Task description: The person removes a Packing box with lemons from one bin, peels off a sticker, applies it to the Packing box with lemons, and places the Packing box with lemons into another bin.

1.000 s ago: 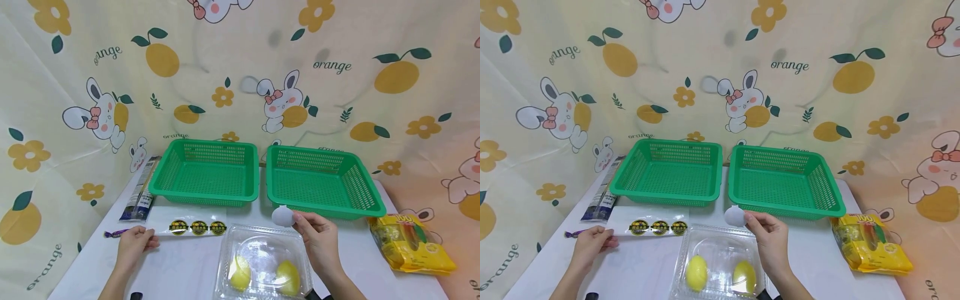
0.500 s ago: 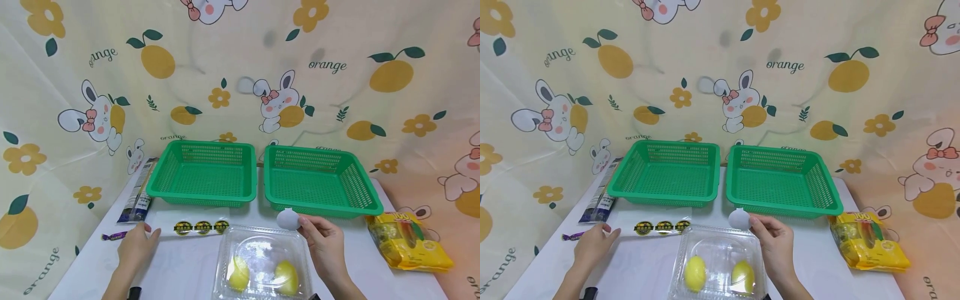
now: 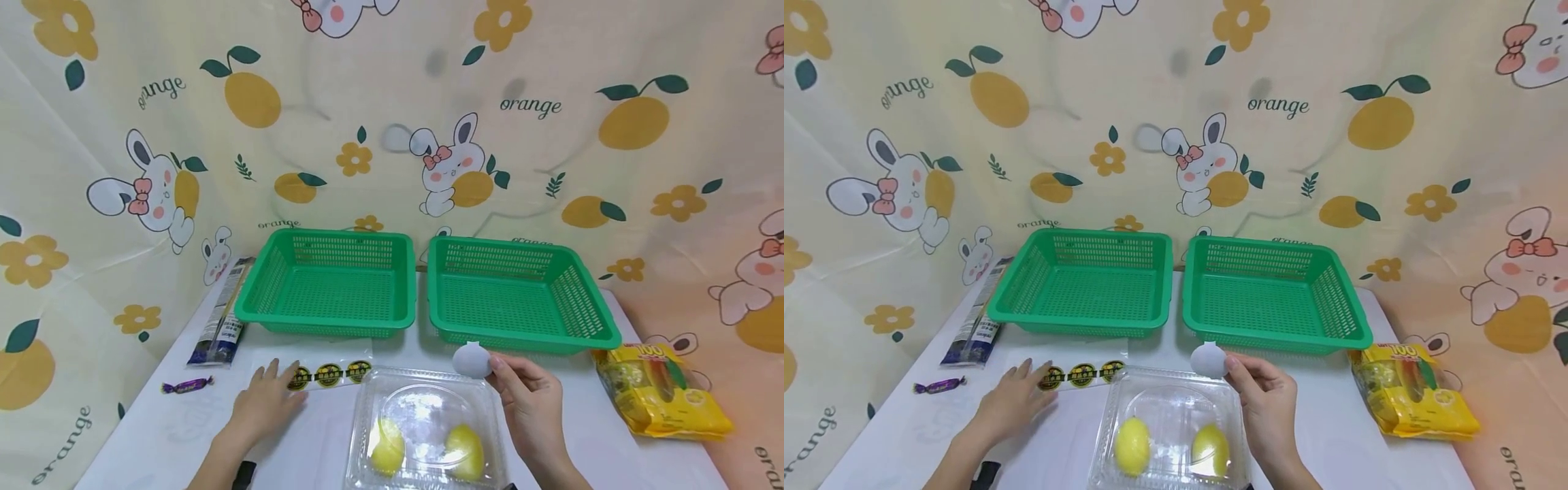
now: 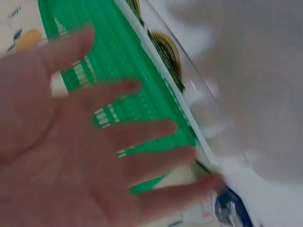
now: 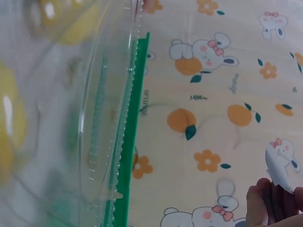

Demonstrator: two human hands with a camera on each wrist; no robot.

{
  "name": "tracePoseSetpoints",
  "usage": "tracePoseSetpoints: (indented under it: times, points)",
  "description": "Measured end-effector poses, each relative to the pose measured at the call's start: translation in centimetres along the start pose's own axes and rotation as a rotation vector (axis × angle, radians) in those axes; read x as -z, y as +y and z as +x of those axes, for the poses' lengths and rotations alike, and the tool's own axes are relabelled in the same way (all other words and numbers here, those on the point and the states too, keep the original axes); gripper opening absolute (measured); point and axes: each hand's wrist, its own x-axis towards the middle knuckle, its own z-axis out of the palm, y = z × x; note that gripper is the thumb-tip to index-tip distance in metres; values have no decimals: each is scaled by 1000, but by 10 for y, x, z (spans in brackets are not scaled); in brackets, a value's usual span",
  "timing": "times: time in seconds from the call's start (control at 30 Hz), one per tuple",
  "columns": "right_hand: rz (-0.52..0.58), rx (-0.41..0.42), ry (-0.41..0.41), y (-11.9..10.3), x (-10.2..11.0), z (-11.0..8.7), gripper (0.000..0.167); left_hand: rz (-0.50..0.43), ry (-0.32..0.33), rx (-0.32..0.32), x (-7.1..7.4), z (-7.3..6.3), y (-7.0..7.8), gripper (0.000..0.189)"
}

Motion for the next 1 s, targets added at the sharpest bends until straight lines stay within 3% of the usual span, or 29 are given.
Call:
tracePoseSetpoints:
  times: [0.13,0.3,0.43,0.53,0.6,0.67,0.73,0.8,0.9,1.0]
  points:
    - [8,4,1,1,1,-2,26,-9,-152,-43,-9,-8,1,63]
    - [9,11,0,2,1,-3,26,-6,-192,-31,-9,-7,-6,58]
    - [-25,41,17,2,2,-5,20,9,-163,-66,1,-4,-4,56]
    - [-33,77,14,2,3,-6,18,-42,-52,-167,14,-1,13,50]
    - [-25,94,3,2,2,-7,17,-173,38,-289,25,-1,36,41]
    - [-7,101,-11,3,2,-9,18,-377,89,-443,36,-2,65,28]
    - [14,103,-17,4,1,-11,19,-610,82,-599,44,-6,99,19]
    - [25,110,-14,5,0,-13,20,-838,-8,-714,47,-10,133,15]
    - [45,123,1,7,-3,-16,19,-1099,-162,-749,43,-12,176,16]
    - [-11,152,9,8,-5,-19,16,-1242,-234,-661,36,-6,201,19]
